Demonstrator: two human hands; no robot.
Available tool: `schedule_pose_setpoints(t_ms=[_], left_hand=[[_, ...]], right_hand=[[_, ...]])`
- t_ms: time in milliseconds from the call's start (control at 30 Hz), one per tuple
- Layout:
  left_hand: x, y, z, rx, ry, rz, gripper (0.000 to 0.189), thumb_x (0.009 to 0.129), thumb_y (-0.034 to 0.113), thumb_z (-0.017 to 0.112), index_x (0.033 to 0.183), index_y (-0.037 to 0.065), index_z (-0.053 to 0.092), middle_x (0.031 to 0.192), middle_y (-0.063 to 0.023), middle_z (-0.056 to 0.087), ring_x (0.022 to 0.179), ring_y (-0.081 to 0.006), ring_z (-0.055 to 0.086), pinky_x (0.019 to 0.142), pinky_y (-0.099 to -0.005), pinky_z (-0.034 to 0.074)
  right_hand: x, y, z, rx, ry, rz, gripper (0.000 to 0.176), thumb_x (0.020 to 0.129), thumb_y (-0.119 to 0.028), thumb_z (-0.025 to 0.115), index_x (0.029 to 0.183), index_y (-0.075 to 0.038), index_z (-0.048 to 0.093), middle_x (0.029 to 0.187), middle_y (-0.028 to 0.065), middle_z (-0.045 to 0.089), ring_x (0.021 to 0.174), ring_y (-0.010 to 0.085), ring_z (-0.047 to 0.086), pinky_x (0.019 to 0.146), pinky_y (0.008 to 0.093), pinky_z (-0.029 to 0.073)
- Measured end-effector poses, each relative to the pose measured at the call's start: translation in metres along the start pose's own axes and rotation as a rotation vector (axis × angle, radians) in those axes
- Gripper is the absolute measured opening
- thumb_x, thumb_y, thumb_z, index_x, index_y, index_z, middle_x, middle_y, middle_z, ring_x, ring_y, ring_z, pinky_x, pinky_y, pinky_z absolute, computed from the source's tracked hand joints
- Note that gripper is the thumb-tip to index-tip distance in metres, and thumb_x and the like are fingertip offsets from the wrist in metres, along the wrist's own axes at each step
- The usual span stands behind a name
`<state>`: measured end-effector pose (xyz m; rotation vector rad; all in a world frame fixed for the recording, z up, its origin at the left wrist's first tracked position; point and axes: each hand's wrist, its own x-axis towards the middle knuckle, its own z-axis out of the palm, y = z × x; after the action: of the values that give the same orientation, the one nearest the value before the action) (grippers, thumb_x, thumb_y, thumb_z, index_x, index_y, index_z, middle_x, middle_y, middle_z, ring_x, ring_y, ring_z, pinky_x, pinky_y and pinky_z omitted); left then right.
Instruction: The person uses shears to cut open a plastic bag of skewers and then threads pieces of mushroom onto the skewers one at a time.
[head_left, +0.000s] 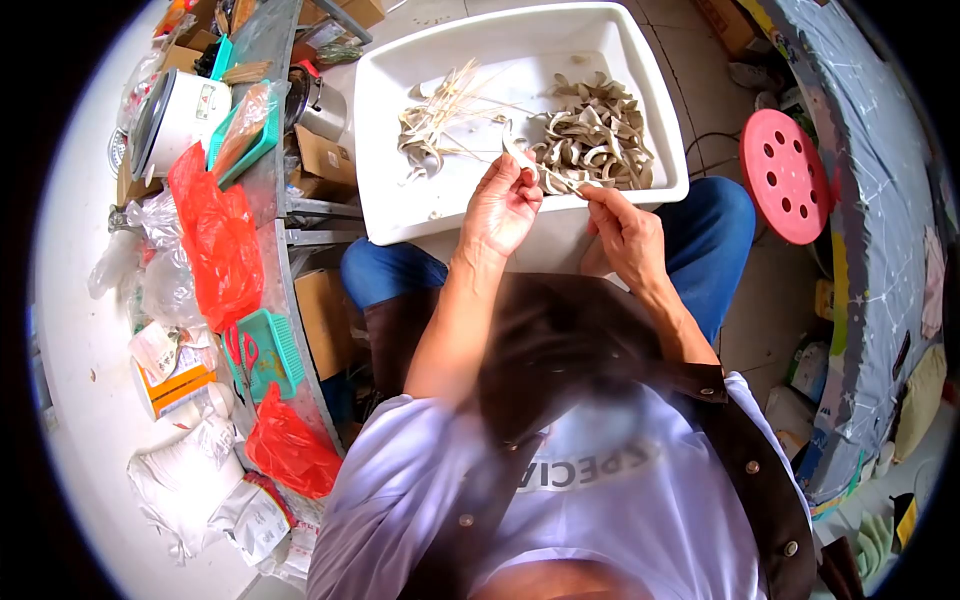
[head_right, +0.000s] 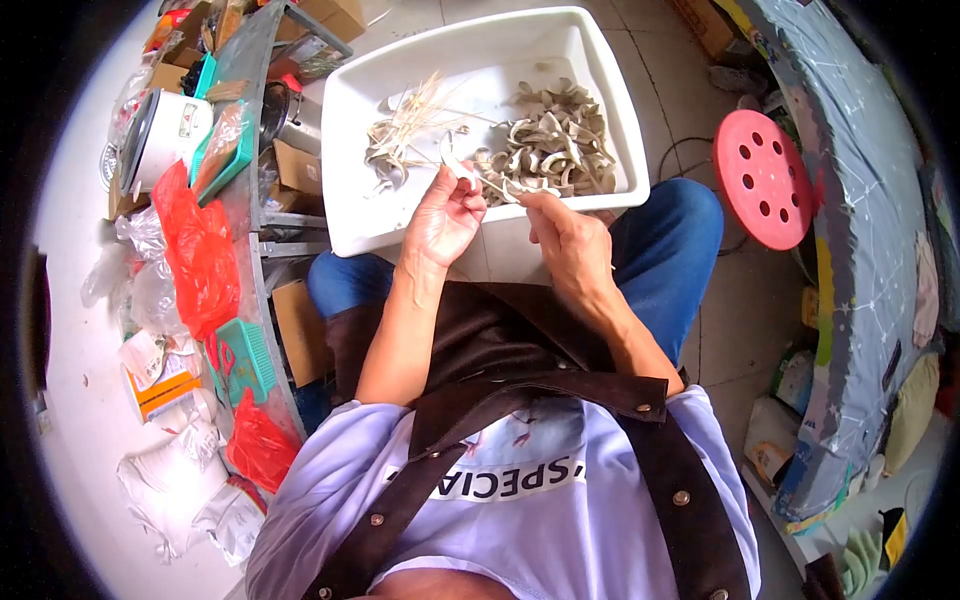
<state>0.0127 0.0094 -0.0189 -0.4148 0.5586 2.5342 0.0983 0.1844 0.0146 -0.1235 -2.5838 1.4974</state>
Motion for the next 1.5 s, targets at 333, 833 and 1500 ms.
schedule_pose_setpoints(t_ms=[333, 833, 1500], left_hand=[[-0.008, 0.000, 0.010, 0.009, -0.115, 0.041, 0.008, 0.087, 0.008, 0.066, 0.095, 0.007, 0.065, 0.098, -0.0104, 0.065, 0.075, -0.0120, 0.056, 0.063, -0.0246, 0.046], [-0.012, -0.015, 0.019, 0.173, -0.066, 0.182, 0.005, 0.088, 0.010, 0.066, 0.091, 0.008, 0.063, 0.091, -0.0076, 0.066, 0.073, -0.0116, 0.059, 0.068, -0.0271, 0.051], [-0.014, -0.017, 0.015, 0.339, 0.164, 0.135, 0.013, 0.086, 0.020, 0.070, 0.090, 0.011, 0.061, 0.078, 0.0009, 0.063, 0.068, -0.0083, 0.058, 0.063, -0.0230, 0.052]], right_hand=[[-0.001, -0.008, 0.002, -0.037, -0.041, 0.063, 0.016, 0.093, -0.020, 0.056, 0.103, -0.013, 0.066, 0.061, 0.0053, 0.061, 0.057, 0.0201, 0.063, 0.056, 0.0330, 0.048], [-0.002, -0.008, 0.018, 0.145, -0.005, 0.102, 0.015, 0.093, -0.017, 0.056, 0.102, -0.009, 0.065, 0.060, 0.0067, 0.061, 0.055, 0.0176, 0.060, 0.054, 0.0313, 0.046], [0.004, -0.015, 0.017, 0.088, -0.057, 0.102, 0.016, 0.093, -0.019, 0.053, 0.097, -0.008, 0.064, 0.056, 0.0070, 0.058, 0.051, 0.0204, 0.059, 0.052, 0.0337, 0.045]])
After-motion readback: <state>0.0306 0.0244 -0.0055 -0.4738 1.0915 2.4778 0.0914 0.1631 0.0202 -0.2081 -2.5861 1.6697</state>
